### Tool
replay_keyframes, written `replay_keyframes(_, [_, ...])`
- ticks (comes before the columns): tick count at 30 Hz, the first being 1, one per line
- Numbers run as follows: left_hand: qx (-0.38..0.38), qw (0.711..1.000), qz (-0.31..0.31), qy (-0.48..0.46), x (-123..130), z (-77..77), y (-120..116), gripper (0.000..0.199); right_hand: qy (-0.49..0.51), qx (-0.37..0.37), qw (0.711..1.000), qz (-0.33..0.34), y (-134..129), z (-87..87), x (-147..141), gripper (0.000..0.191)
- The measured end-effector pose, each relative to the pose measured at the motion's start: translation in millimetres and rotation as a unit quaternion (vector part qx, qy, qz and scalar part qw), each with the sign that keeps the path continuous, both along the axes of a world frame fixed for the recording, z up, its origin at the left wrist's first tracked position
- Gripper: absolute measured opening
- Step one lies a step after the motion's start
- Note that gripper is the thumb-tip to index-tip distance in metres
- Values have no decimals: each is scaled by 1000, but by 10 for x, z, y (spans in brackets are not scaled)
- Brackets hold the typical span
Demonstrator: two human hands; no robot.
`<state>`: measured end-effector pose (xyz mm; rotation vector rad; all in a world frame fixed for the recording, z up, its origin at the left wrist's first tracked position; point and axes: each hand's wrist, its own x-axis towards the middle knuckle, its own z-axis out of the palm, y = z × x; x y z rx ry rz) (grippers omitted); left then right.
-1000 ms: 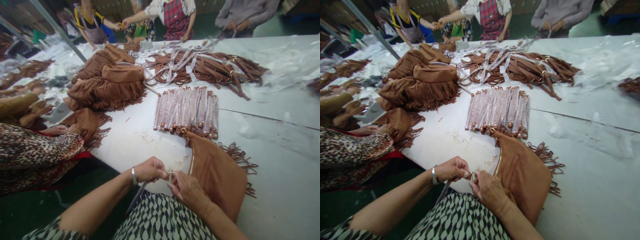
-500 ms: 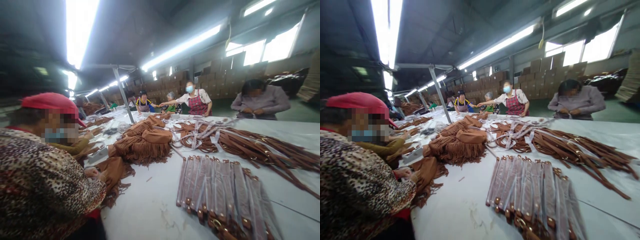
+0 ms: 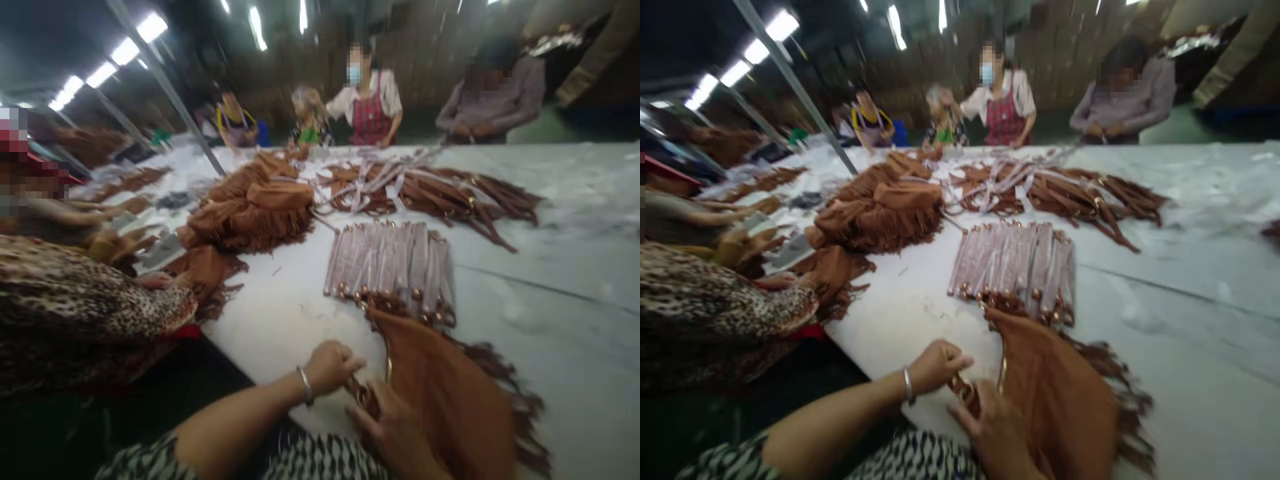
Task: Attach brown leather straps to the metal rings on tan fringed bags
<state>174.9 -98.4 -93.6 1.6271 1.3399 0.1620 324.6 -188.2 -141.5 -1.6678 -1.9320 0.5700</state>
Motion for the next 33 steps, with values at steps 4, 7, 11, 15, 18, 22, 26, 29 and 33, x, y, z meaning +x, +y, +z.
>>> replay_keyframes(4, [-60,998,-1,-17,-74,-298,-237,48,27,-78,994,65,-258,164,-34,18])
replay_keyframes(7, [-67,998,-3,-17,-159,-315,-212,46,7,-58,995,77,-197,207,-85,15])
replay_keyframes(11, [-69,998,-10,-10,-173,-270,-164,46,-52,-63,993,82,-159,181,-159,14])
replay_keyframes(15, [-88,996,-24,-12,-130,-249,-193,48,-67,-125,981,134,-140,159,-145,15])
replay_keyframes(18, [-119,991,-55,-32,-93,-236,-201,50,-52,-157,966,199,-133,127,-124,17])
replay_keyframes(22, [-139,975,-141,-102,-14,-272,-138,55,-40,-172,960,218,-161,54,-155,20])
replay_keyframes(26, [-129,976,-111,-134,51,-360,-115,55,-27,-140,976,165,-213,21,-168,22])
replay_keyframes(29, [-132,985,-54,-102,22,-372,-161,50,-14,-79,992,95,-235,29,-135,21])
replay_keyframes(33, [-59,997,-48,-14,-89,-290,-205,47,-10,-5,997,77,-225,29,-115,25])
